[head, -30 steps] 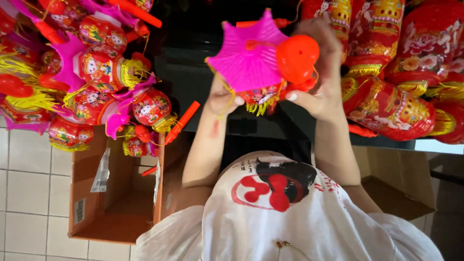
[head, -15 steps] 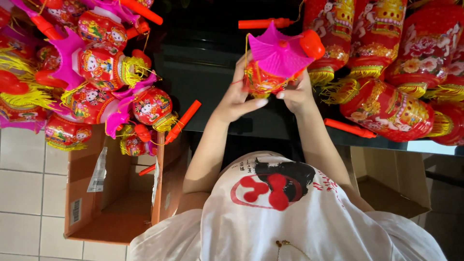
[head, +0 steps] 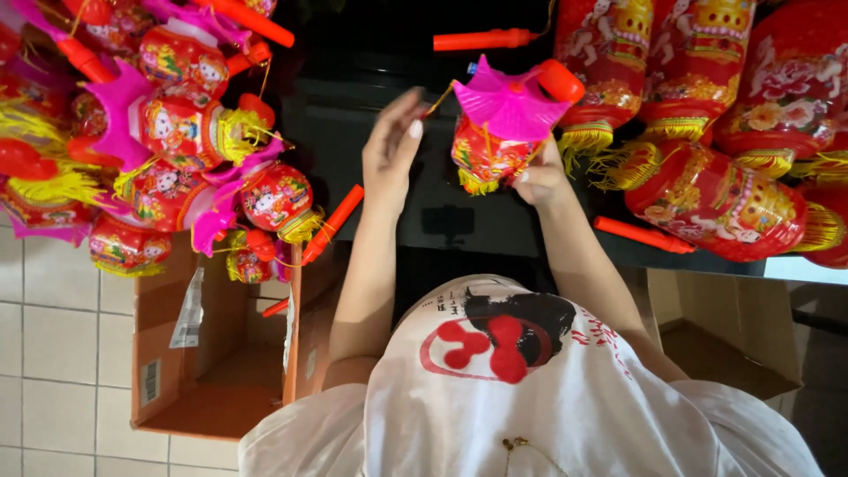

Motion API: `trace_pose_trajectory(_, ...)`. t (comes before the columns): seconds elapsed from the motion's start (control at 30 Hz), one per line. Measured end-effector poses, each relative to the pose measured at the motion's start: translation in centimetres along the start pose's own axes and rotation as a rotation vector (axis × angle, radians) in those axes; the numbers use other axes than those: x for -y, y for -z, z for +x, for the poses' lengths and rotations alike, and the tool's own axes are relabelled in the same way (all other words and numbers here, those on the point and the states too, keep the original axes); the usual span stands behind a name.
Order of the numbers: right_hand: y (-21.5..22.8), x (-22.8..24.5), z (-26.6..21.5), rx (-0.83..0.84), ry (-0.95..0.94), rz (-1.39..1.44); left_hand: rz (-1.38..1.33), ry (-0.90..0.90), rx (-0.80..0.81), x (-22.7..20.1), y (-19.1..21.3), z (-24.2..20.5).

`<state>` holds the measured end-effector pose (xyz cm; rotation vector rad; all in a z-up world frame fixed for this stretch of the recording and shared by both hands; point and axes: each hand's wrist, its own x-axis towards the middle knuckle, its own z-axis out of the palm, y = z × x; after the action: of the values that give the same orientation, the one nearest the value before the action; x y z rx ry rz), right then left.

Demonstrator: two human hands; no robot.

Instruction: Assembling small decorative lanterns by attaching handles and decorative tops to the lantern bodies.

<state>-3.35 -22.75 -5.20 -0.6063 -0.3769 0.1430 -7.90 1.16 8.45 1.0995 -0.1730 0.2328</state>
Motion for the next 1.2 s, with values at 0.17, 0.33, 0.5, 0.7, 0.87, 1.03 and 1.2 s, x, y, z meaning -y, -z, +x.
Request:
trace_pose_trajectory(0.17,-2.4,-0.1,0.9,-0.018,0.013,-0.119,0.37,-0.233,0.019,-1.7,-3.1,-1.4)
trace_pose_trajectory(0.33,-7.1,1.1,2.0,-0.009,0.04,-0.234,0.457,-0.236,-0.054,-1.5,-5.1,-1.6)
trace_pose_trajectory(0.5,-7.0,1.5,2.1,-0.036,0.095,-0.285,0.36,-0.242,-0.086,-2.2,-4.1,-1.0)
trace_pose_trajectory(0.7,-4.3,0.9,1.2,-0.007,0.091,-0.261,0.253,-0.008,-0.033,-2.5,-0.6,-1.4)
trace_pose_trajectory(0.87,-2.7,-0.1,0.5,0.099,-0.008,-0.079,0.411,-0.05,-0.086,-3.4,-1.3,-0.5)
trace_pose_trajectory(1.03,-3.1,0.1,0.4,0.106,-0.012,-0.095,0.46,0.026,0.119,-4.6,-2.1,0.9)
trace_pose_trajectory(1.2,-3.3,1.2,0.0,0.102,0.005,-0.13,0.328,0.05,0.055,-4.3,-2.3,0.9)
